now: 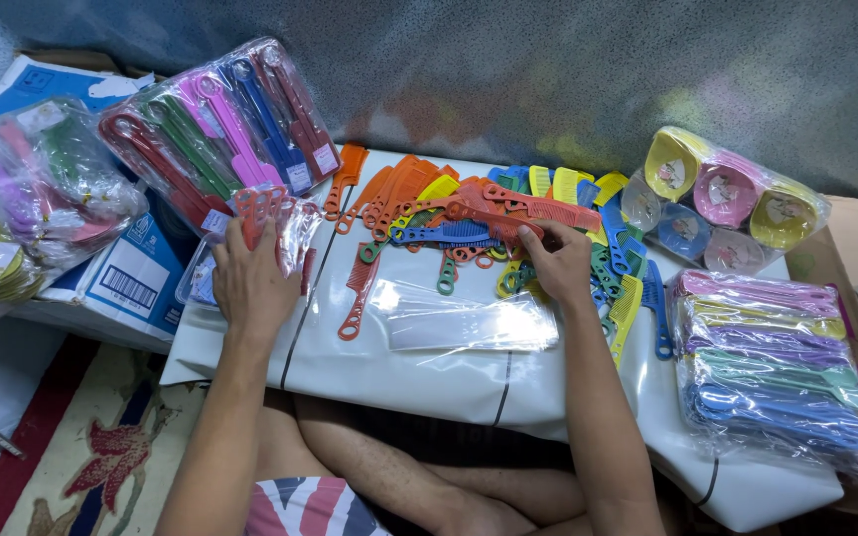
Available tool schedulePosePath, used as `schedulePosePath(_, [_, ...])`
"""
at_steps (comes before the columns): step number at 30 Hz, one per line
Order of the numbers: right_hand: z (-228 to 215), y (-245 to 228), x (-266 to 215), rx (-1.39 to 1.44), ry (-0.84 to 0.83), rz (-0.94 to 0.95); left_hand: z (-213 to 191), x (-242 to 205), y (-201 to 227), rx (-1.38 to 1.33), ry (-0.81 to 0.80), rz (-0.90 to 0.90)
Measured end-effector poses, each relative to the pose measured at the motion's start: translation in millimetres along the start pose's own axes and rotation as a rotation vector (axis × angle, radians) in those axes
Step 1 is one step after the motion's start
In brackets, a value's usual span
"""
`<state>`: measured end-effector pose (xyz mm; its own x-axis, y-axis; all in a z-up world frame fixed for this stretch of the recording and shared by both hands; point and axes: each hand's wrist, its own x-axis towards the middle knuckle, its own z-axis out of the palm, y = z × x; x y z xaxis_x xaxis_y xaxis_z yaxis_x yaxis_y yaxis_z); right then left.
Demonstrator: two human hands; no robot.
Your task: Packaging small plastic toy components into individual plastic bags
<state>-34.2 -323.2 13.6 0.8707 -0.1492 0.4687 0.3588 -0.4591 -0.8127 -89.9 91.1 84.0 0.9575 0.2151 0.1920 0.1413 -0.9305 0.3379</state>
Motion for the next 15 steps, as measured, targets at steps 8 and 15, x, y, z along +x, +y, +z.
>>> schedulePosePath(8, [0, 1, 1, 0.011, 0.0, 0.002, -1, -3, 5, 0.005, 0.014, 0.003])
schedulePosePath(15, [-1, 2, 1, 0.021, 0.008, -0.017, -15, -9, 18, -0.01, 0.112, 0.057])
